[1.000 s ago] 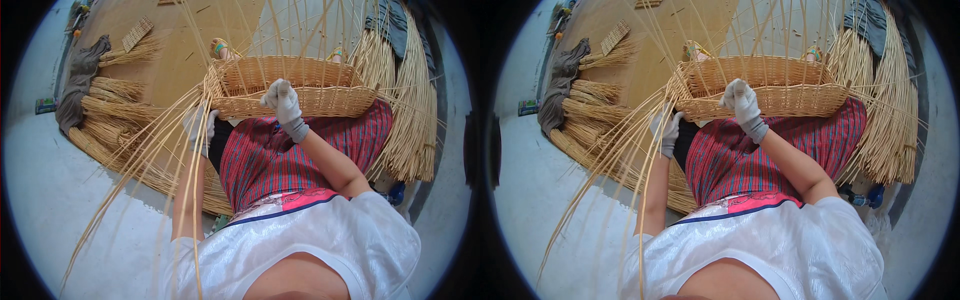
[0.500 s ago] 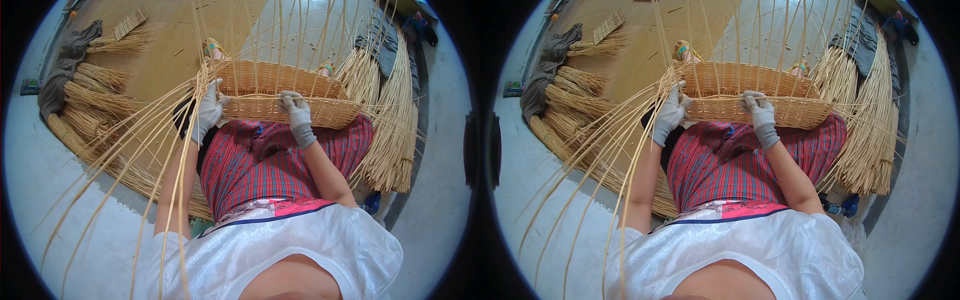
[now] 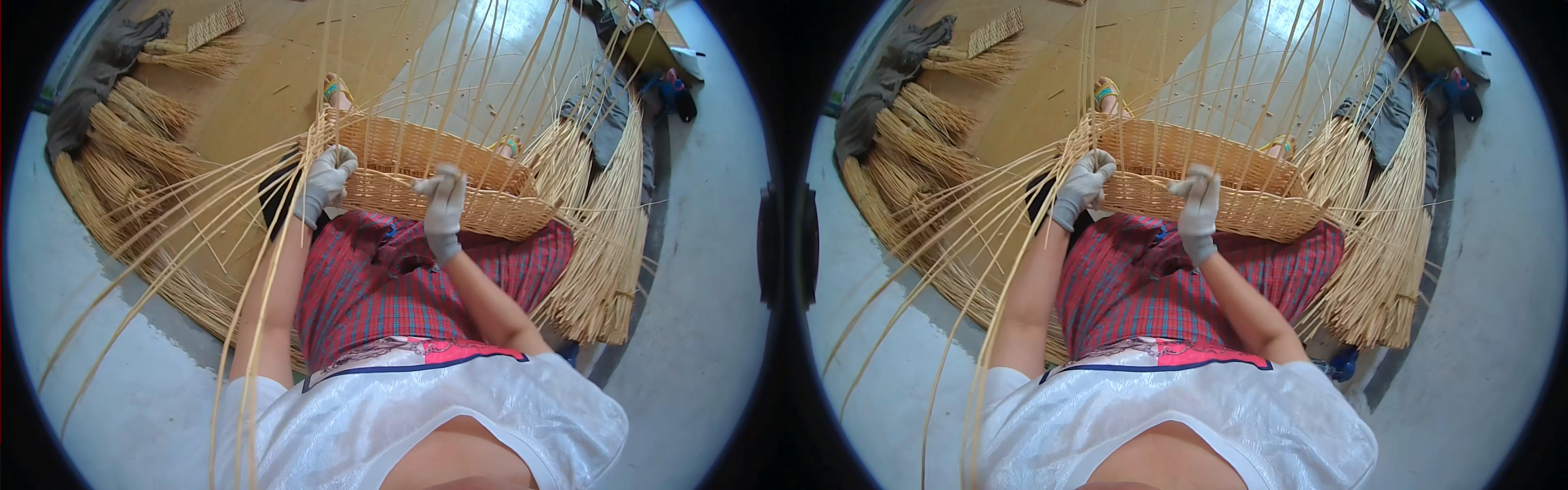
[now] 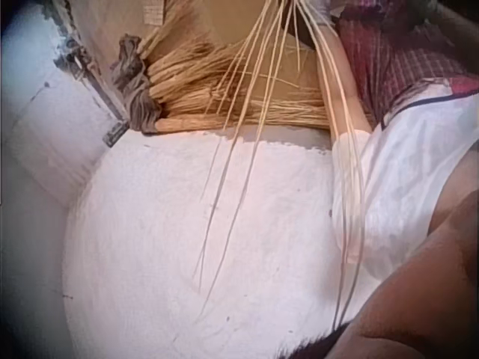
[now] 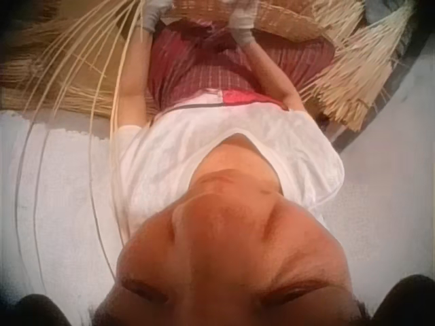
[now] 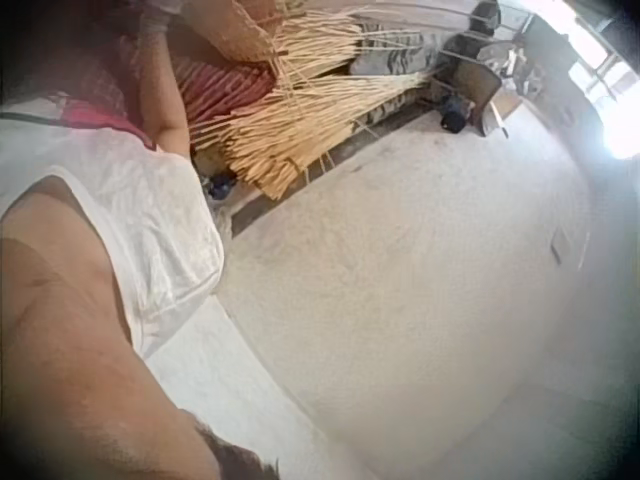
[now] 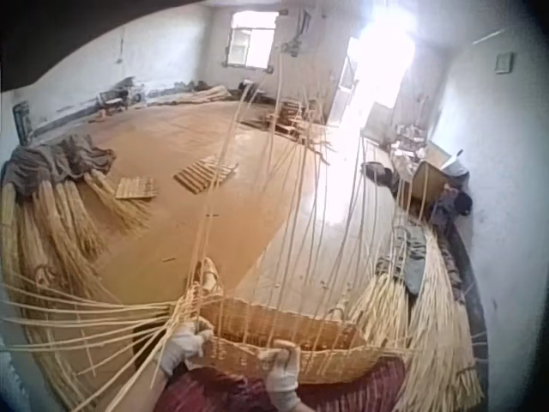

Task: Weaving a large wicker basket using long reeds.

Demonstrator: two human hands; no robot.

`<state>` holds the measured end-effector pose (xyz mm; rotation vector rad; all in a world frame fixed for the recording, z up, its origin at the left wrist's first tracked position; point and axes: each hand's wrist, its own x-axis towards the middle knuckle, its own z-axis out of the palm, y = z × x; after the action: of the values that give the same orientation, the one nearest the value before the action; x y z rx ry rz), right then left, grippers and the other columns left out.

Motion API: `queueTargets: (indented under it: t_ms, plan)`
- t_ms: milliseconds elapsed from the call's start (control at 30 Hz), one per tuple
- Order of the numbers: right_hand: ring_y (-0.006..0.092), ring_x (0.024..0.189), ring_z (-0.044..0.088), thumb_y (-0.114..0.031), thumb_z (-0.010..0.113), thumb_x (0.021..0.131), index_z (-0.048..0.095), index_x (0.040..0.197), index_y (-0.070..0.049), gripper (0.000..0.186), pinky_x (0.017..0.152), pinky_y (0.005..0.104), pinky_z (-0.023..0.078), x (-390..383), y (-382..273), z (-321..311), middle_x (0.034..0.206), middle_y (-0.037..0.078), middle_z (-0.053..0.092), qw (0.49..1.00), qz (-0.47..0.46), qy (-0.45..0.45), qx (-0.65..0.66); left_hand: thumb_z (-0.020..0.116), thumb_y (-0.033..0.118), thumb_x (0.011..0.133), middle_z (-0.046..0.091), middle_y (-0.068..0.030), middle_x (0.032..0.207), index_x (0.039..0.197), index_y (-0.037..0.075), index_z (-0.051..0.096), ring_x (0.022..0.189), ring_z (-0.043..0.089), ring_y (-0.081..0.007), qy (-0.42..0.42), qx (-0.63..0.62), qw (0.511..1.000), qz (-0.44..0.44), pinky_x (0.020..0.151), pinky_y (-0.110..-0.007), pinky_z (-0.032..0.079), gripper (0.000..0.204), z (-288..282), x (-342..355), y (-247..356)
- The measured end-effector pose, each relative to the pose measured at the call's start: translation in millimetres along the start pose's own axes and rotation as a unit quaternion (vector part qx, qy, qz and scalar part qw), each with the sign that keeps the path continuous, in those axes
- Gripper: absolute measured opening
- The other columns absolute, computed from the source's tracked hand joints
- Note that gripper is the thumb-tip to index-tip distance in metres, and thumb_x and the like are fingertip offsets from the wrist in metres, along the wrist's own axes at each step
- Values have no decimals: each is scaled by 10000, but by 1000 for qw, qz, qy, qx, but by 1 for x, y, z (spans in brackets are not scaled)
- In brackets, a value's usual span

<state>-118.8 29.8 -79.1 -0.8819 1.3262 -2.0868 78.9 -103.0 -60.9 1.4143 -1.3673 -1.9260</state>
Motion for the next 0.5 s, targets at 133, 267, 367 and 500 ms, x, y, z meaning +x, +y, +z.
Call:
queueTargets:
  t_ms: [133, 267, 367, 500]
  plan:
    - [229, 869, 737, -289, 415, 1161, 564, 1198, -60, 276, 790, 418, 632, -38, -15, -30, 926, 128, 719, 990, 130, 49, -14, 800, 252, 961, 601, 0, 727, 983, 92, 601, 534, 669, -156, 29, -81, 996, -1, 429, -323, 553, 256, 16, 2, 6]
    - [219, 889, 750, -305, 463, 1145, 587, 1173, -64, 272, 707, 353, 607, -9, -34, -10, 998, 147, 752, 987, 139, -49, -62, 863, 304, 901, 653, -60, 760, 923, 50, 609, 550, 674, -157, 147, 10, 989, 12, 456, -335, 566, 360, 34, 4, 5]
    - [208, 945, 749, -218, 576, 1103, 572, 1208, -82, 171, 737, 345, 611, -4, -30, -35, 1063, 115, 758, 988, 146, -39, -37, 757, 289, 990, 678, -85, 848, 1123, 37, 626, 590, 681, -144, 205, -94, 972, 59, 473, -323, 557, 314, 43, 1, -2]
    - [190, 993, 735, -75, 641, 1047, 576, 1169, -116, 143, 736, 292, 611, -16, -25, -76, 1121, 84, 745, 982, 156, 101, 29, 635, 273, 1048, 741, -64, 998, 1310, 65, 608, 859, 734, -168, 139, 145, 918, 343, 709, -310, 587, 335, 62, 13, -8]
